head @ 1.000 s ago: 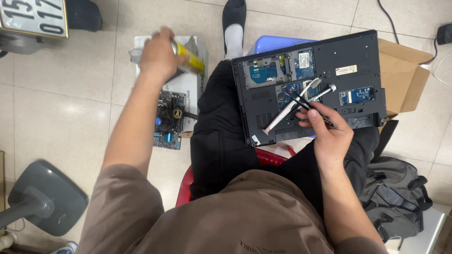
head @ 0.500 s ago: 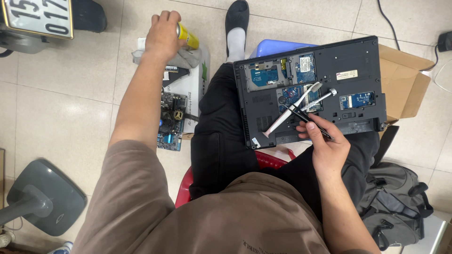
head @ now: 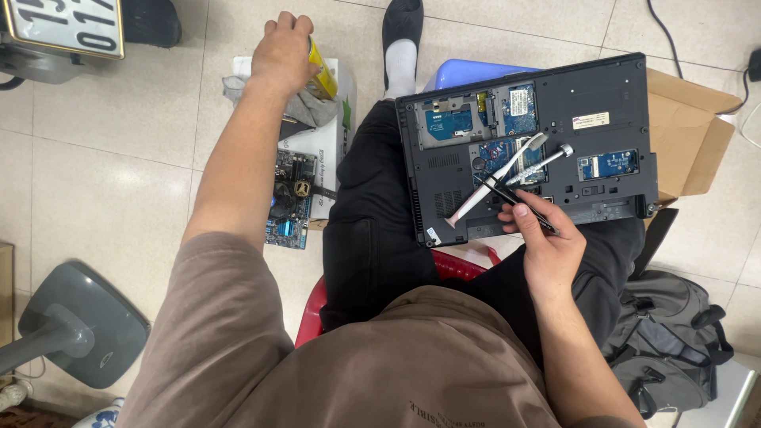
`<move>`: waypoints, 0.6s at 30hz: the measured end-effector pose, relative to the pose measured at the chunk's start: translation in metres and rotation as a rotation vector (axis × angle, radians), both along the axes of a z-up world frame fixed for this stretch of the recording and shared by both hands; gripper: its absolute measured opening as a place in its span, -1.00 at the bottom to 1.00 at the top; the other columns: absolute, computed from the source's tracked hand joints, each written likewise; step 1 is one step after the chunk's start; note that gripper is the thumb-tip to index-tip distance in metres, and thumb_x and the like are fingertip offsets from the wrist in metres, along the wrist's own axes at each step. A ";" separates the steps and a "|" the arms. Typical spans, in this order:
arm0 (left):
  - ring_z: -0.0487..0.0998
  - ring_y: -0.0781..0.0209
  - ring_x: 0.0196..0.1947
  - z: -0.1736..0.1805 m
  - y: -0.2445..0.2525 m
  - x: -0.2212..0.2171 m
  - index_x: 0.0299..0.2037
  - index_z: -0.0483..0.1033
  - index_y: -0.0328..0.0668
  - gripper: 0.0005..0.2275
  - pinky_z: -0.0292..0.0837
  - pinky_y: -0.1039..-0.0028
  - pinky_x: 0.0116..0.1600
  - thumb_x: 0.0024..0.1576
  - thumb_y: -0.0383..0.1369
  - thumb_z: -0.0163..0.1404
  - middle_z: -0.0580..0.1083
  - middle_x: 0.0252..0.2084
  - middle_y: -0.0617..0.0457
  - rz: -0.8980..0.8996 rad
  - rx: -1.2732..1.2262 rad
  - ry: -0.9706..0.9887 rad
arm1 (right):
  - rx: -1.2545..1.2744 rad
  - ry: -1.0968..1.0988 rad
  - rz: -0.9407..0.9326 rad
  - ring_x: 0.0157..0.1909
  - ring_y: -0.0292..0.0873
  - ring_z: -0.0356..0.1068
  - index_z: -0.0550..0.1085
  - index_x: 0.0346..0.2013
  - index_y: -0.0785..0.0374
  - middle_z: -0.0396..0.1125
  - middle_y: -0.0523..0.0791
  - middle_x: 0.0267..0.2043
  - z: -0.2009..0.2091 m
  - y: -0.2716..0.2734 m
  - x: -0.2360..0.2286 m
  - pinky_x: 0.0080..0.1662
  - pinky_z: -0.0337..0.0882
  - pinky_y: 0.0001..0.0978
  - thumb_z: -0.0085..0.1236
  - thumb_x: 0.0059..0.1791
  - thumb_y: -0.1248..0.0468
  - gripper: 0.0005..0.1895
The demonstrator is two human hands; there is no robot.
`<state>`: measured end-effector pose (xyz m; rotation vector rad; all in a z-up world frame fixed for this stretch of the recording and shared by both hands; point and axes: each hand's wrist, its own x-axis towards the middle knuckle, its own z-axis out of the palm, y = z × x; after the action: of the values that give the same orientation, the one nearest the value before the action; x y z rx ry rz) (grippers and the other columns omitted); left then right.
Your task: The person is repairing a laptop while sitting on a stool. They use a screwdriver to remove screws from the back panel and a toothbrush to clean the internal components. The person also handles a can of compressed air and a cloth during the process.
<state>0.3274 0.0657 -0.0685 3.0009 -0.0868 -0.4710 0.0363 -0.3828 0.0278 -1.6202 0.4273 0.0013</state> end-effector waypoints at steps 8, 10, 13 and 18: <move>0.37 -0.28 0.30 -0.001 0.016 -0.003 0.47 0.45 -0.07 -0.33 0.55 -0.16 0.15 0.23 0.00 0.41 0.36 0.34 -0.17 -0.018 0.002 -0.009 | -0.016 -0.007 -0.006 -0.06 0.01 0.68 0.61 0.24 0.42 0.59 0.16 -0.05 -0.006 0.002 -0.001 -0.02 0.72 -0.38 0.28 0.25 0.34 -0.71; 0.41 -0.41 0.28 -0.001 0.013 -0.004 0.45 0.48 -0.12 -0.34 0.50 -0.26 0.19 0.21 -0.02 0.40 0.39 0.32 -0.21 -0.062 -0.036 -0.038 | -0.060 -0.029 -0.043 -0.06 -0.06 0.67 0.64 0.20 0.43 0.58 0.11 -0.07 -0.001 0.003 0.001 -0.04 0.71 -0.40 0.30 0.24 0.32 -0.72; 0.36 -0.44 0.38 0.019 0.001 -0.015 0.55 0.40 -0.19 -0.33 0.28 -0.24 0.37 0.32 -0.01 0.29 0.39 0.45 -0.26 -0.080 0.025 -0.065 | -0.248 -0.225 -0.024 -0.05 -0.13 0.53 0.67 0.17 0.39 0.51 0.05 0.07 -0.015 -0.006 0.009 -0.01 0.73 -0.39 0.35 0.23 0.38 -0.78; 0.16 -0.41 0.55 0.053 -0.046 -0.053 0.54 0.39 -0.27 -0.30 -0.11 -0.35 0.58 0.33 0.03 0.28 0.28 0.58 -0.29 -0.048 -0.085 -0.281 | -0.513 -0.364 -0.008 0.17 -0.06 0.58 0.70 0.17 0.34 0.59 0.02 0.10 -0.016 -0.015 0.036 0.16 0.56 -0.23 0.39 0.25 0.30 -0.78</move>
<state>0.2745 0.0198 -0.0155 2.9650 -0.1952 -0.0452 0.0720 -0.3983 0.0122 -2.0698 0.1543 -0.4337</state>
